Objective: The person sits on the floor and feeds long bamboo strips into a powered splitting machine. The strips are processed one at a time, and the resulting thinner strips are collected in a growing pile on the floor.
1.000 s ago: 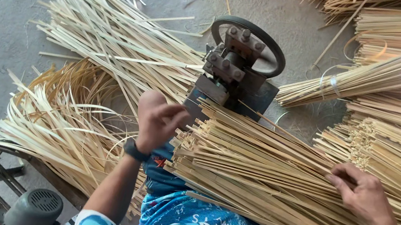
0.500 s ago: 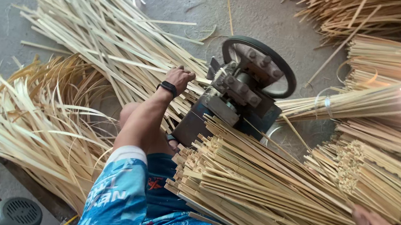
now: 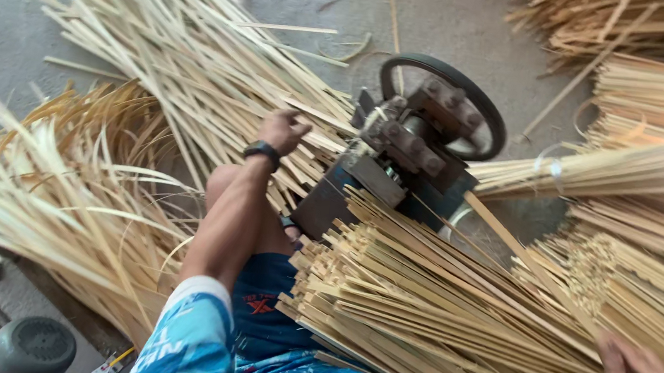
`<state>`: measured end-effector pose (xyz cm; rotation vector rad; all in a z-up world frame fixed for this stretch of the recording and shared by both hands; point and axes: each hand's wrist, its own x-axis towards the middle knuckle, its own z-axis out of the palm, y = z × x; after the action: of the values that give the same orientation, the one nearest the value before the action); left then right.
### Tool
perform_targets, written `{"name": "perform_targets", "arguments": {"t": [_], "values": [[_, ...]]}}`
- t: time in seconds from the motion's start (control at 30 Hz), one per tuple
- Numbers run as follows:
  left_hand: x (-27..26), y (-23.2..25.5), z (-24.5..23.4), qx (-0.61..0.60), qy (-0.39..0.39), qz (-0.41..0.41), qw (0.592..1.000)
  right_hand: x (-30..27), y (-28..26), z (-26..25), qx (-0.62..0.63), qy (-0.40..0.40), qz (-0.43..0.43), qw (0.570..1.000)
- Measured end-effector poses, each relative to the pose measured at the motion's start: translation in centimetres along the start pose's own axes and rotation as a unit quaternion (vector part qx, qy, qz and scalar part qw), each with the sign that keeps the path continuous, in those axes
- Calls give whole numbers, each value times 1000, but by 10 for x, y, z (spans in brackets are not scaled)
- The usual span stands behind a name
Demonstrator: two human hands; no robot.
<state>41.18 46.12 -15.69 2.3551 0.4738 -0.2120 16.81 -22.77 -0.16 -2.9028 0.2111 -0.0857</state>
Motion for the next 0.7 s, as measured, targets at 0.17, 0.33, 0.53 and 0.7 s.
{"name": "perform_targets", "arguments": {"t": [0.17,0.33,0.53,0.7], "values": [[-26,42,-22,-304,163,92,934,33,-28,-3,-37,25,-77,996],[-47,79,-33,-426,149,108,886,52,-62,-8,-96,17,-94,991],[-61,122,-28,-481,93,177,854,70,-127,-3,-51,-4,-167,985],[-68,143,-26,-522,44,177,833,89,-158,-35,-59,-69,-124,988]]}}
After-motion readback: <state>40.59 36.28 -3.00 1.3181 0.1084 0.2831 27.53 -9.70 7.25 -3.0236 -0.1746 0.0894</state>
